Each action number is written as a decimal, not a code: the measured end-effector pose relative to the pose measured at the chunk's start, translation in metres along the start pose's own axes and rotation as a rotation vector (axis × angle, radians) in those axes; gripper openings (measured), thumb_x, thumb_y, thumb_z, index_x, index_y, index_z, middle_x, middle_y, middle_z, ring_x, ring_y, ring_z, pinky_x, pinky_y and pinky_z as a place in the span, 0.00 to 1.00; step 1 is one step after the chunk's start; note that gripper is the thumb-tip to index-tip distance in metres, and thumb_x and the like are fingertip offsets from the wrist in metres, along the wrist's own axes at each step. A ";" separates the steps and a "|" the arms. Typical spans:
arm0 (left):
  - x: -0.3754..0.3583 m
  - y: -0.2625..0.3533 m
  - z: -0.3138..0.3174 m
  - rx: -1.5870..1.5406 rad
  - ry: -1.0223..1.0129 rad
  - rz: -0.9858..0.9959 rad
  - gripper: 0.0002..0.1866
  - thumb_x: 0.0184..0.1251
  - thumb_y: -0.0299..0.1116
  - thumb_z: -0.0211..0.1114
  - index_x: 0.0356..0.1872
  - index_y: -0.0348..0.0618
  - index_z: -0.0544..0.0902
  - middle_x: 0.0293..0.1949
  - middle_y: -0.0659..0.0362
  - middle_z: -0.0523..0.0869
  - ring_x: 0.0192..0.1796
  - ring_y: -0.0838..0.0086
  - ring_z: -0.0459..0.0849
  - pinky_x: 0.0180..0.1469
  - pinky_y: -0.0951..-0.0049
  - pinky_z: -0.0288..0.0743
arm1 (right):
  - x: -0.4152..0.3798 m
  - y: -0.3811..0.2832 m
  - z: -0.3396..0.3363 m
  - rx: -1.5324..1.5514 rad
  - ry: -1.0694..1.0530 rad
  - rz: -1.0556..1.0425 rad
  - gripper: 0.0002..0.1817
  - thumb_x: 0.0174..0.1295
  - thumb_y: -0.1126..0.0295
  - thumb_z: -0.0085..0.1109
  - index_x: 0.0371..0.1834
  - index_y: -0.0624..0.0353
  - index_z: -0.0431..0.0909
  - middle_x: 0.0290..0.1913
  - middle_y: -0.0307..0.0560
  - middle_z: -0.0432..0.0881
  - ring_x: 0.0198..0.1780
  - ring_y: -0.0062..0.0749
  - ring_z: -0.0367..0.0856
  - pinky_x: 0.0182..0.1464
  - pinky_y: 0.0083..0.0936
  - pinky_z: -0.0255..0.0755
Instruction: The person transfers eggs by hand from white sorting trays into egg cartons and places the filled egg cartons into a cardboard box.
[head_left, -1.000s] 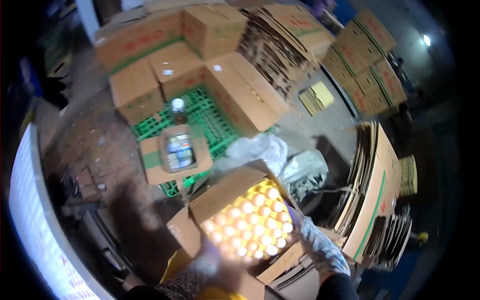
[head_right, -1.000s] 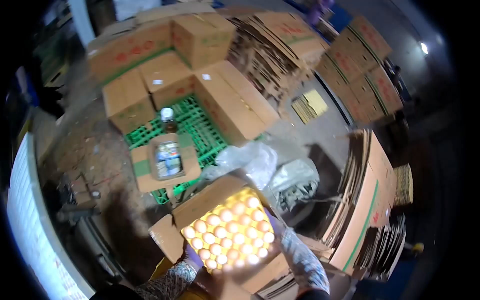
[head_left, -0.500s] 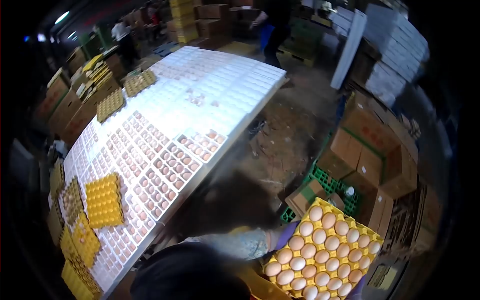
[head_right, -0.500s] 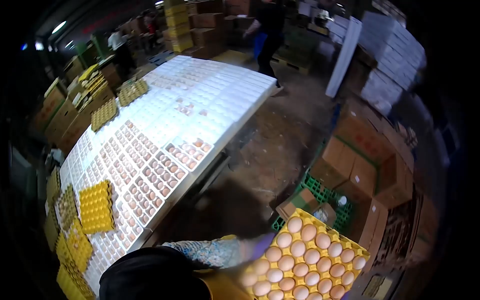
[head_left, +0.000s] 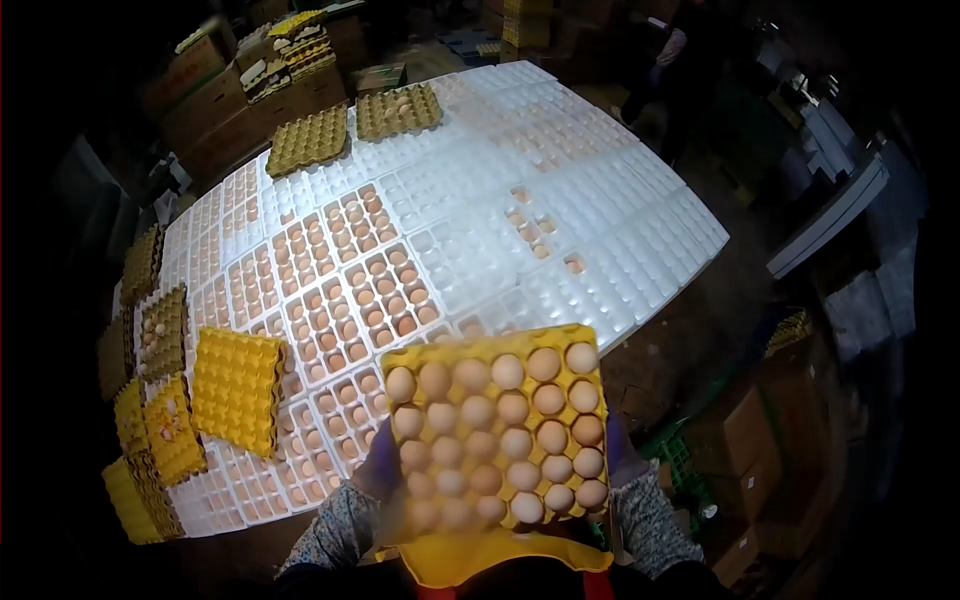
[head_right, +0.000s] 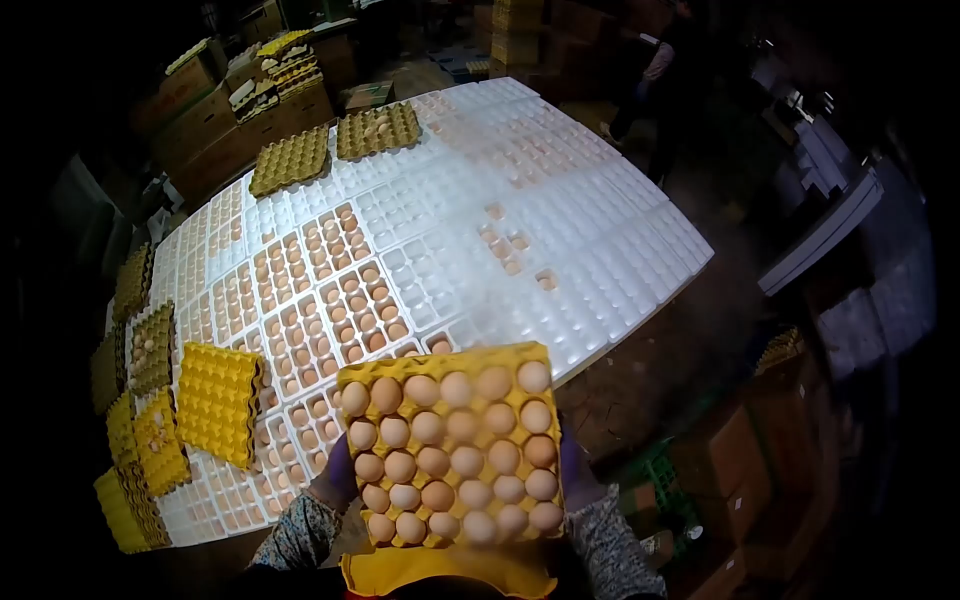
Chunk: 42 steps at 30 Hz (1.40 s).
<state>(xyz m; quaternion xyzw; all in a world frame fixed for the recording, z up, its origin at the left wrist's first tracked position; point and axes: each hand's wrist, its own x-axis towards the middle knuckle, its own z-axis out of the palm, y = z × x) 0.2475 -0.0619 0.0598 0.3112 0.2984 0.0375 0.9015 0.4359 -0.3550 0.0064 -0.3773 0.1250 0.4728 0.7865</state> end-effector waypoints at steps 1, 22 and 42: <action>0.014 0.001 -0.030 0.005 0.054 0.068 0.27 0.80 0.50 0.55 0.72 0.46 0.71 0.63 0.56 0.81 0.62 0.66 0.82 0.62 0.61 0.81 | 0.042 -0.013 0.042 -0.151 0.027 0.027 0.25 0.80 0.47 0.42 0.70 0.48 0.72 0.60 0.43 0.80 0.56 0.33 0.80 0.56 0.35 0.80; 0.069 -0.021 0.042 1.894 0.501 0.627 0.28 0.55 0.36 0.78 0.57 0.41 0.81 0.50 0.51 0.85 0.54 0.54 0.83 0.58 0.57 0.77 | 0.191 0.027 0.098 -2.003 -1.157 -0.763 0.25 0.63 0.61 0.67 0.62 0.56 0.74 0.59 0.53 0.76 0.55 0.50 0.80 0.51 0.41 0.80; 0.092 0.045 0.006 1.558 0.584 0.467 0.17 0.58 0.32 0.67 0.49 0.44 0.80 0.53 0.49 0.82 0.48 0.50 0.85 0.51 0.57 0.81 | 0.217 -0.008 0.142 -1.711 -0.780 -0.856 0.21 0.65 0.68 0.59 0.62 0.45 0.78 0.59 0.54 0.77 0.46 0.51 0.83 0.49 0.41 0.81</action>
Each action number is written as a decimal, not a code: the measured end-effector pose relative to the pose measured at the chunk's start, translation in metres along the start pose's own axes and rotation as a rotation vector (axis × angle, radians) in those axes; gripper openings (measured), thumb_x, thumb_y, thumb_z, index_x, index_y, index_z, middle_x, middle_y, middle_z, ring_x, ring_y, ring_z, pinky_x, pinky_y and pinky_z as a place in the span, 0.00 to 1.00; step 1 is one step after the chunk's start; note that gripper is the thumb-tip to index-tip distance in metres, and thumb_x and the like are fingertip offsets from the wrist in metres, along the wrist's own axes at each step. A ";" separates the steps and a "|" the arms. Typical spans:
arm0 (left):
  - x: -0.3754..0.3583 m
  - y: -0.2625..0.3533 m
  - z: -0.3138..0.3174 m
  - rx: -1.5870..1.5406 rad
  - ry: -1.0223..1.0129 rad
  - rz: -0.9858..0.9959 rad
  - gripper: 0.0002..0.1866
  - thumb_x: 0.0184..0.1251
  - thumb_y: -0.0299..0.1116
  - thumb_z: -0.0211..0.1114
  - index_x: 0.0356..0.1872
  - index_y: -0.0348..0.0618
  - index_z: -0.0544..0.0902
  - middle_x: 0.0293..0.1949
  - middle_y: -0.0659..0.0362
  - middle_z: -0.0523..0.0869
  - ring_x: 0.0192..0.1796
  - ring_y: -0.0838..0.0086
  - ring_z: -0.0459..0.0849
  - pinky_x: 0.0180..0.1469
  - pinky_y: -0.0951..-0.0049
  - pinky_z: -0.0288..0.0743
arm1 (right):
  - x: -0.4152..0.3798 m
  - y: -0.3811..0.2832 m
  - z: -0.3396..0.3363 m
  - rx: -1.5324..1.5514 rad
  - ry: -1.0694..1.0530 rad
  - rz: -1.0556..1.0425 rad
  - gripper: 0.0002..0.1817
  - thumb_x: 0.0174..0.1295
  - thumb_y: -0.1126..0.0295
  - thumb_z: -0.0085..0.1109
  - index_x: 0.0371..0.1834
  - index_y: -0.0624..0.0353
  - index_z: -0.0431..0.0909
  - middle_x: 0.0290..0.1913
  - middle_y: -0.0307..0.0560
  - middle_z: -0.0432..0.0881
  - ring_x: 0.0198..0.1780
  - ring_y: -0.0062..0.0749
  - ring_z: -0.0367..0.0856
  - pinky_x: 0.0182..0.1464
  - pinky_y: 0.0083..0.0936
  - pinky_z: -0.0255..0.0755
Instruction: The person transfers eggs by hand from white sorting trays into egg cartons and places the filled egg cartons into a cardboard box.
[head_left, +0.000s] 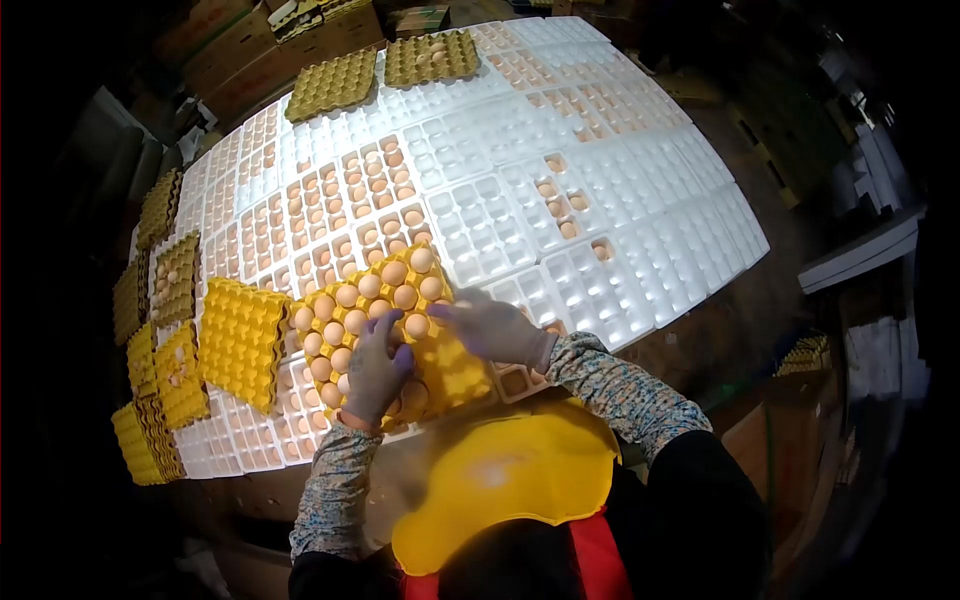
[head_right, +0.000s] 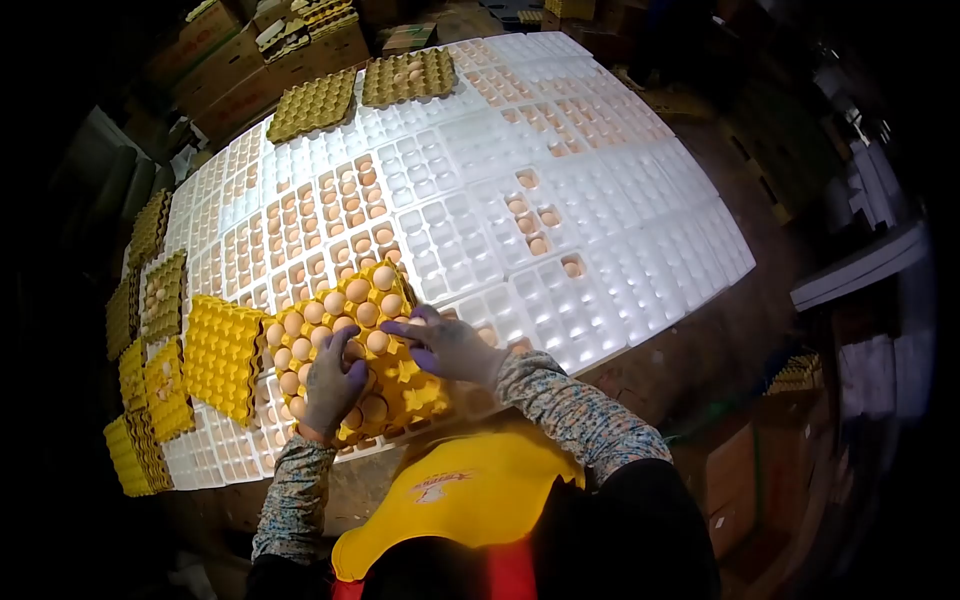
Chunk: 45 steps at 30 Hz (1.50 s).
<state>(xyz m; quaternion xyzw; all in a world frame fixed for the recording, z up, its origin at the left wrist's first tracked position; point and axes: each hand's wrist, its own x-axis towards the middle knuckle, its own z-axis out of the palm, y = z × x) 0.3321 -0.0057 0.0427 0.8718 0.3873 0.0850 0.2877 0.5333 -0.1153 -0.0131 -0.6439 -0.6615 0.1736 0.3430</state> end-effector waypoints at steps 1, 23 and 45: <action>0.003 -0.001 -0.002 0.012 0.129 0.071 0.15 0.59 0.32 0.66 0.48 0.43 0.82 0.52 0.48 0.82 0.48 0.49 0.85 0.51 0.57 0.82 | 0.007 -0.001 0.006 0.004 -0.010 0.011 0.21 0.65 0.68 0.59 0.62 0.45 0.78 0.59 0.54 0.77 0.46 0.51 0.83 0.49 0.41 0.81; 0.127 0.118 0.175 0.035 -0.257 -0.421 0.28 0.55 0.49 0.76 0.51 0.41 0.83 0.54 0.37 0.79 0.54 0.43 0.83 0.55 0.53 0.79 | -0.068 0.214 -0.028 -0.312 -0.502 -0.038 0.23 0.59 0.57 0.67 0.58 0.44 0.81 0.72 0.61 0.68 0.56 0.60 0.82 0.60 0.42 0.79; 0.191 0.053 0.180 -0.070 -0.222 -0.223 0.26 0.63 0.39 0.67 0.64 0.50 0.81 0.56 0.48 0.82 0.55 0.54 0.85 0.59 0.58 0.78 | -0.072 0.164 -0.056 0.043 -0.191 0.255 0.16 0.63 0.69 0.65 0.54 0.51 0.80 0.49 0.48 0.78 0.56 0.46 0.81 0.53 0.35 0.79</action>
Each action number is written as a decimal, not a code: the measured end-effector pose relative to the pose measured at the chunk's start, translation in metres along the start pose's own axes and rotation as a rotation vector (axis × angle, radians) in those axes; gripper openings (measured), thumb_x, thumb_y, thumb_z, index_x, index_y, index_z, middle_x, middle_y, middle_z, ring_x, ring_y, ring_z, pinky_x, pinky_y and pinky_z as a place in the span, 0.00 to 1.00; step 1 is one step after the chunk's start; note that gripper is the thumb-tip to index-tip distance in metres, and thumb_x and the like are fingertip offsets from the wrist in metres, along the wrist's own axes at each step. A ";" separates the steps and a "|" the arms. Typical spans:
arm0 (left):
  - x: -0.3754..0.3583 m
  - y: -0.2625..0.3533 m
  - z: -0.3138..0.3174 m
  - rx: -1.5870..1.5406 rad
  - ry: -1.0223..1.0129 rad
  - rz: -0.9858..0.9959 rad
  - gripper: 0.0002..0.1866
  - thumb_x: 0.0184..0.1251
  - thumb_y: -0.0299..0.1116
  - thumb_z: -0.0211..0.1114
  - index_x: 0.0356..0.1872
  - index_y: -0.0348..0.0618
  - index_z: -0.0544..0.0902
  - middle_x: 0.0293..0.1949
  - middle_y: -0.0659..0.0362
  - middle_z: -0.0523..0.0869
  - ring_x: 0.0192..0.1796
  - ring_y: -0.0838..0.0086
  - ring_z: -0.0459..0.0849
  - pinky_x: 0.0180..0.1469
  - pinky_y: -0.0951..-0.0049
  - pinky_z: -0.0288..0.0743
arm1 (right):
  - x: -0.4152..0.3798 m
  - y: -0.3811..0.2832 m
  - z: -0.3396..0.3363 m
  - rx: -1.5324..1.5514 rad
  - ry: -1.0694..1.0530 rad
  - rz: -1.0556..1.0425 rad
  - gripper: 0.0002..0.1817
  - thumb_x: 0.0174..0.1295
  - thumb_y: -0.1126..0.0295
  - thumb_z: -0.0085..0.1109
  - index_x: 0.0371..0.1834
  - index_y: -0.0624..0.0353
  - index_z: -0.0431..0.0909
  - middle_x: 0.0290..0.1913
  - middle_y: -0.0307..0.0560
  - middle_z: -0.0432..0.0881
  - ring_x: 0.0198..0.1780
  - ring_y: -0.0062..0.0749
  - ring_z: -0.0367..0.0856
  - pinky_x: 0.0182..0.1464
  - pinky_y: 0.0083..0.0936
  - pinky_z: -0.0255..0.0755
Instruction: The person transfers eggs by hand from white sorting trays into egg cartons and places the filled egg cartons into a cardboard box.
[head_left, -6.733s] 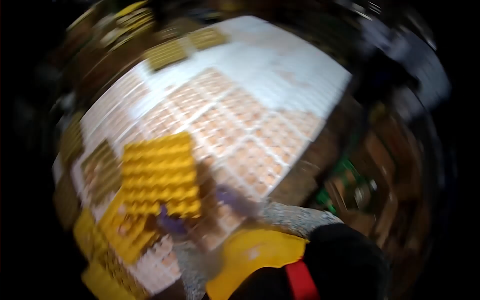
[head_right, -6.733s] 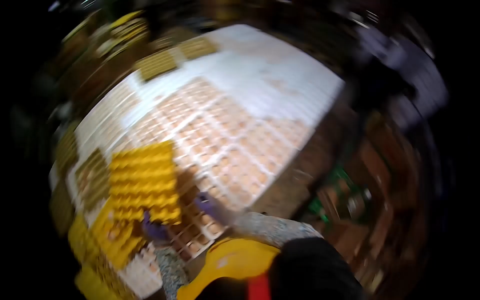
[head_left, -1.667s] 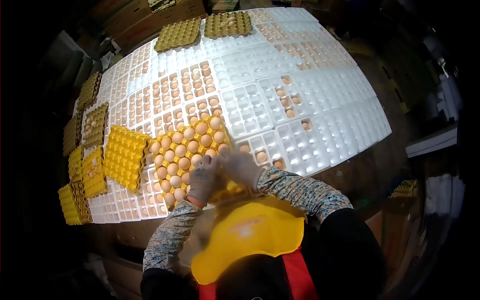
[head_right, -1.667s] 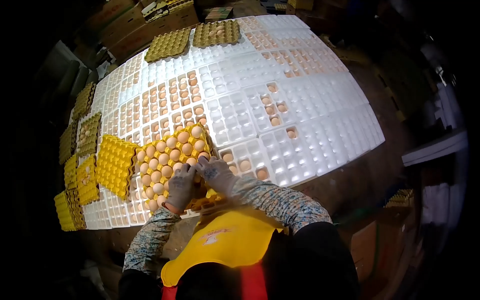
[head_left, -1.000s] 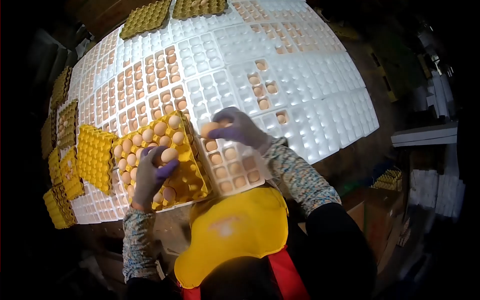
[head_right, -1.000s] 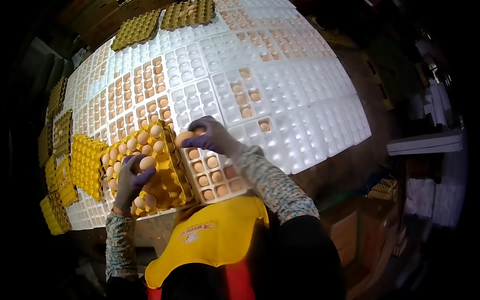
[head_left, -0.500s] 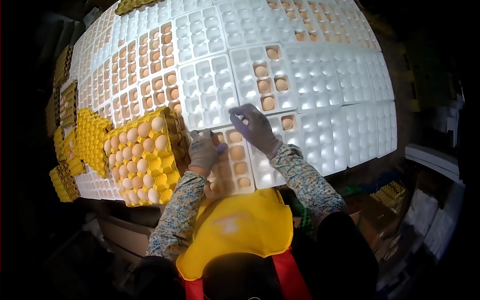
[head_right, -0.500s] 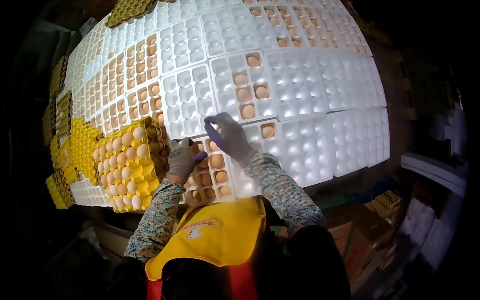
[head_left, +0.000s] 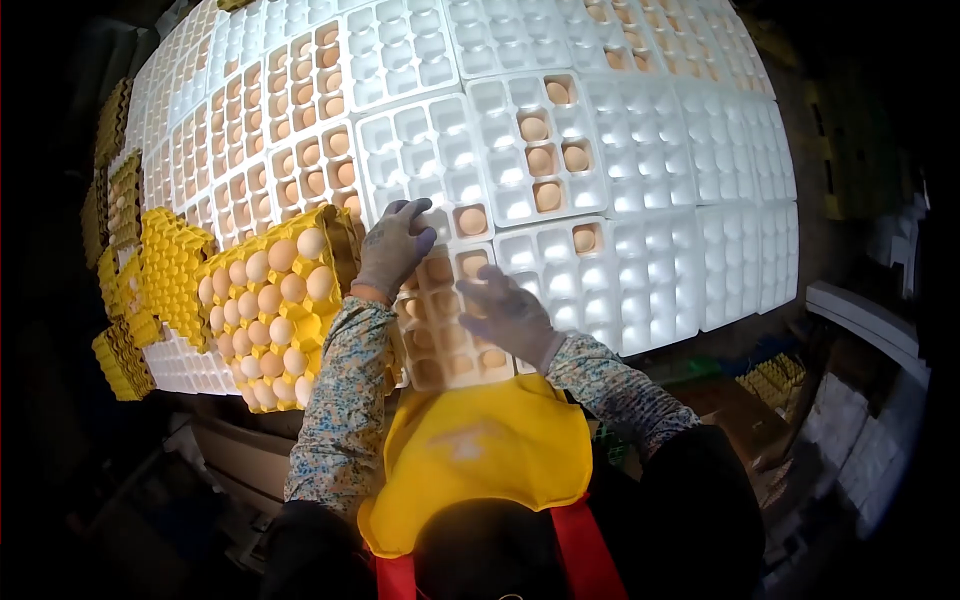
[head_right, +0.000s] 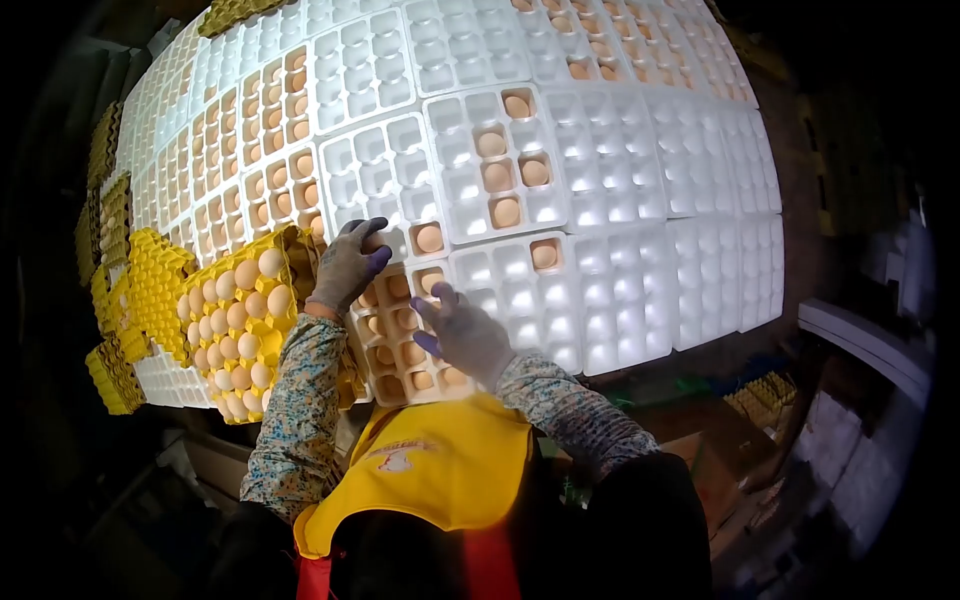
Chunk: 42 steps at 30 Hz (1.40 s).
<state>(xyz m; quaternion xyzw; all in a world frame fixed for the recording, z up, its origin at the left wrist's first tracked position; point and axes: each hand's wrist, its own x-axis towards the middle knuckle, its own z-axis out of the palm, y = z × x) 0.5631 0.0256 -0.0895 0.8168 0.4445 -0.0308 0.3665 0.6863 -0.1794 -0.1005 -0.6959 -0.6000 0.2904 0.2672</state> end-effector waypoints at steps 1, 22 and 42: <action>-0.003 0.002 -0.001 -0.008 -0.003 0.008 0.26 0.63 0.39 0.67 0.64 0.50 0.81 0.56 0.48 0.82 0.55 0.54 0.85 0.59 0.58 0.78 | -0.012 0.021 0.032 -0.112 -0.225 0.037 0.18 0.70 0.59 0.61 0.60 0.51 0.78 0.61 0.54 0.73 0.55 0.51 0.82 0.54 0.42 0.80; -0.170 -0.098 -0.142 0.083 0.432 0.151 0.26 0.63 0.32 0.69 0.64 0.43 0.80 0.55 0.51 0.86 0.59 0.55 0.82 0.62 0.58 0.76 | 0.093 -0.148 0.026 -0.009 0.173 -0.362 0.21 0.63 0.65 0.68 0.59 0.56 0.78 0.60 0.51 0.77 0.56 0.46 0.80 0.57 0.40 0.78; -0.088 -0.079 -0.188 0.584 0.183 0.404 0.16 0.63 0.43 0.67 0.45 0.44 0.88 0.36 0.51 0.88 0.40 0.62 0.89 0.45 0.65 0.81 | 0.191 -0.174 0.010 -0.467 -0.177 -0.182 0.28 0.62 0.56 0.61 0.63 0.57 0.74 0.53 0.56 0.83 0.55 0.46 0.85 0.57 0.41 0.78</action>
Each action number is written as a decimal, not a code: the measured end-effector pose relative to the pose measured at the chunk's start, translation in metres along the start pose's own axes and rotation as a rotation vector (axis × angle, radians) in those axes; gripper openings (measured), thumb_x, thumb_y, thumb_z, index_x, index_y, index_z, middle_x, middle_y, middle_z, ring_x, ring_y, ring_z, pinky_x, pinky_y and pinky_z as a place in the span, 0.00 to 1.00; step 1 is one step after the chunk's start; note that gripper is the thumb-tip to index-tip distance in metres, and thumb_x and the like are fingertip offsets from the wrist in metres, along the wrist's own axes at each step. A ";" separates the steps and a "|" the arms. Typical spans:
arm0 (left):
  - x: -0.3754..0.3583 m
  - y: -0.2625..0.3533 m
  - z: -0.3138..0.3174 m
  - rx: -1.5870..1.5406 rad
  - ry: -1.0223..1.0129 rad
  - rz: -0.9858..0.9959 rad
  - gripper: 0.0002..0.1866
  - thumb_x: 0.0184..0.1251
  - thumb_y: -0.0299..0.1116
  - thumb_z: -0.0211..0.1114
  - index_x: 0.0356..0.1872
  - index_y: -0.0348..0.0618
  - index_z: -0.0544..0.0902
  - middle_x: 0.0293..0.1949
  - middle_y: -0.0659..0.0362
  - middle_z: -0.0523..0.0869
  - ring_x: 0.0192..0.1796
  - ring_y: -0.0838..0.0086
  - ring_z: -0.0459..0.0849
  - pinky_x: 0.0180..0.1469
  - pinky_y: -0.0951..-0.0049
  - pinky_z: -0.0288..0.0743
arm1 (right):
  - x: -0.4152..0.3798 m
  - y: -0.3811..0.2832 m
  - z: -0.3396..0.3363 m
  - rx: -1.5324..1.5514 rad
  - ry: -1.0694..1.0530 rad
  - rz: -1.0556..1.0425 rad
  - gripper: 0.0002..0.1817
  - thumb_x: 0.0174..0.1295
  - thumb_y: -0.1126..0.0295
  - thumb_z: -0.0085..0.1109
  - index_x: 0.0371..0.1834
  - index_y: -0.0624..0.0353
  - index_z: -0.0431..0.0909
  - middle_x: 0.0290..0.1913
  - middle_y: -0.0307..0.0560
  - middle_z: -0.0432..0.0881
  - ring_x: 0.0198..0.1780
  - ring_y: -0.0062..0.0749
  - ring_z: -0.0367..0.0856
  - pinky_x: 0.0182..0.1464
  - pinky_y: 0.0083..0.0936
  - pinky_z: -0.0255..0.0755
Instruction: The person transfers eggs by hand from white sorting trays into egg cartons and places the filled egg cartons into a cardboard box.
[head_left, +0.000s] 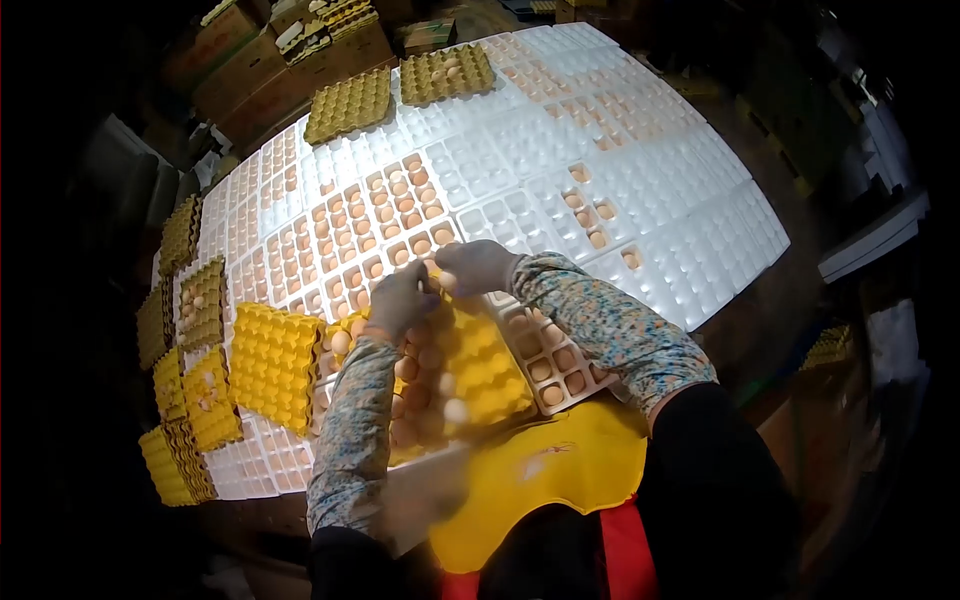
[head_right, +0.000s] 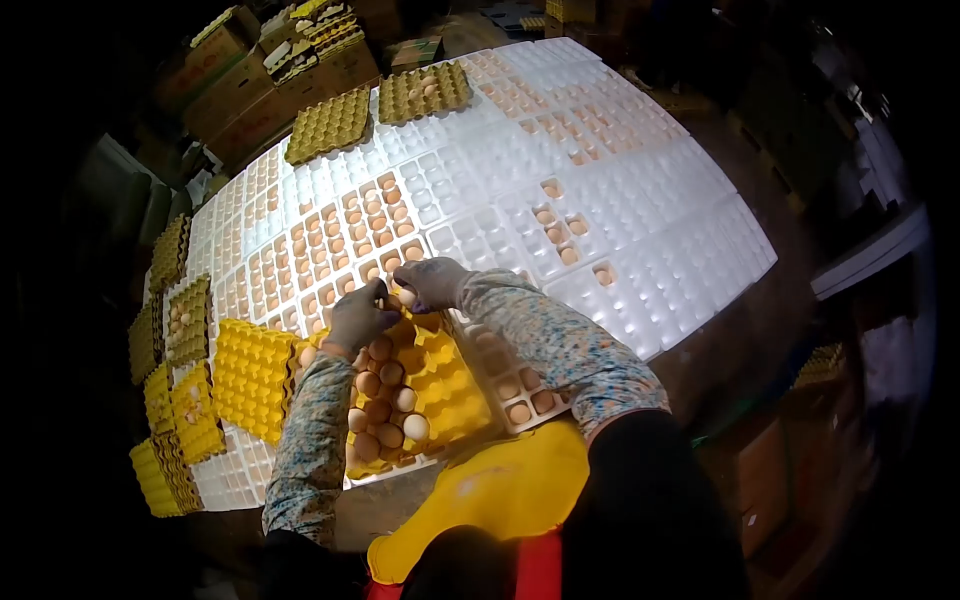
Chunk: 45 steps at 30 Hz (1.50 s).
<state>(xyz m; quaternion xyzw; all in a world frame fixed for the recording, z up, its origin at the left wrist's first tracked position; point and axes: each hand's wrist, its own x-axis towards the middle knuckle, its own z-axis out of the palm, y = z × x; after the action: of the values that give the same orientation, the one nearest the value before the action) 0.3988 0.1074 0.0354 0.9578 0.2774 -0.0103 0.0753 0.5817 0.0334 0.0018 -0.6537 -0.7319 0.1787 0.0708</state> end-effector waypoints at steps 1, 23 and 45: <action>-0.011 -0.015 -0.010 -0.445 0.051 -0.151 0.16 0.64 0.42 0.65 0.48 0.46 0.88 0.35 0.49 0.88 0.41 0.57 0.89 0.47 0.60 0.81 | -0.001 0.000 0.005 0.265 0.182 -0.052 0.29 0.62 0.57 0.60 0.67 0.55 0.73 0.52 0.57 0.83 0.54 0.46 0.85 0.57 0.41 0.78; 0.048 -0.035 -0.059 -0.366 -0.035 -0.029 0.22 0.50 0.39 0.80 0.47 0.43 0.87 0.59 0.49 0.76 0.58 0.55 0.83 0.59 0.64 0.79 | 0.003 0.159 -0.013 0.259 0.131 -0.085 0.22 0.52 0.49 0.71 0.46 0.49 0.89 0.63 0.49 0.76 0.52 0.48 0.84 0.57 0.40 0.79; 0.114 -0.047 0.031 -1.185 0.074 -0.388 0.29 0.77 0.33 0.60 0.75 0.36 0.67 0.74 0.50 0.72 0.76 0.63 0.68 0.75 0.64 0.64 | 0.035 0.149 0.039 1.015 0.781 0.200 0.18 0.70 0.65 0.61 0.59 0.62 0.79 0.55 0.58 0.82 0.45 0.45 0.87 0.51 0.35 0.81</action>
<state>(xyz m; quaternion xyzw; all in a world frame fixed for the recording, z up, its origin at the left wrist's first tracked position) 0.4706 0.2020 -0.0089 0.6851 0.4071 0.1650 0.5811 0.7030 0.0738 -0.0919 -0.6208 -0.4124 0.2575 0.6150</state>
